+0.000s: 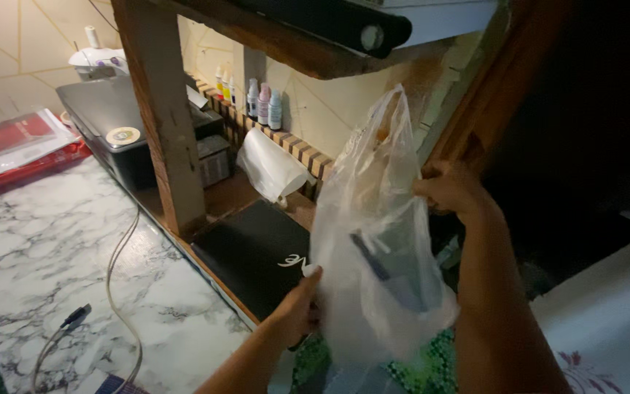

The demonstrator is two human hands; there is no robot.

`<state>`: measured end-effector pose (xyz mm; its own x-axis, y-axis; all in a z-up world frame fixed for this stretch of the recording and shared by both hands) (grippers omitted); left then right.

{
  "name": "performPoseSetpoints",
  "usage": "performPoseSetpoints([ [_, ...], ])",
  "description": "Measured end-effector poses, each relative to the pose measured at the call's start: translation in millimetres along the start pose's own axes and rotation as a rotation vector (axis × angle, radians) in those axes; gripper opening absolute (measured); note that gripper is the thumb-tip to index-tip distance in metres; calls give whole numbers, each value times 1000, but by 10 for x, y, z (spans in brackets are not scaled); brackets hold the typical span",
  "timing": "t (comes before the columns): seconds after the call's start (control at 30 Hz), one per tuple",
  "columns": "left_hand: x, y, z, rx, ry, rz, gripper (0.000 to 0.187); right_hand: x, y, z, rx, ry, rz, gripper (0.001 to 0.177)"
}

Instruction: The person clears items from a desk including a plastic bag and a cable, wipes the surface with a cloth, and places items into a bin.

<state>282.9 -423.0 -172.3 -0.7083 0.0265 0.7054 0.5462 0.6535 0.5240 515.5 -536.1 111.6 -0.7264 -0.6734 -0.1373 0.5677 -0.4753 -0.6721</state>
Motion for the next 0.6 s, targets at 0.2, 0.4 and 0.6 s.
performPoseSetpoints([
  [0.2, -342, -91, -297, -127, -64, 87, 86, -125, 357, 134, 173, 147, -9, 70],
  [0.4, -229, -88, -278, -299, -100, 36, 86, -388, 1708, -686, 394, -126, -220, 41],
  [0.6, -227, -114, -215, -283, -105, 66, 85, -401, 2136, -1101, 218, 41, -115, 37],
])
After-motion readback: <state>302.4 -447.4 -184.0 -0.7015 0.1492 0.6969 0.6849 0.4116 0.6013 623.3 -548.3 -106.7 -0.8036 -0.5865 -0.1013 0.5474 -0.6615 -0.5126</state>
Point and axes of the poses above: each hand's wrist, its own x-axis away from the middle knuckle, its own z-axis out of the back of the hand, y = z × x, the point moved 5 cm from there along -x, towards the middle knuckle, and after that the axes turned 15 degrees about z, right-handed, at the moved point
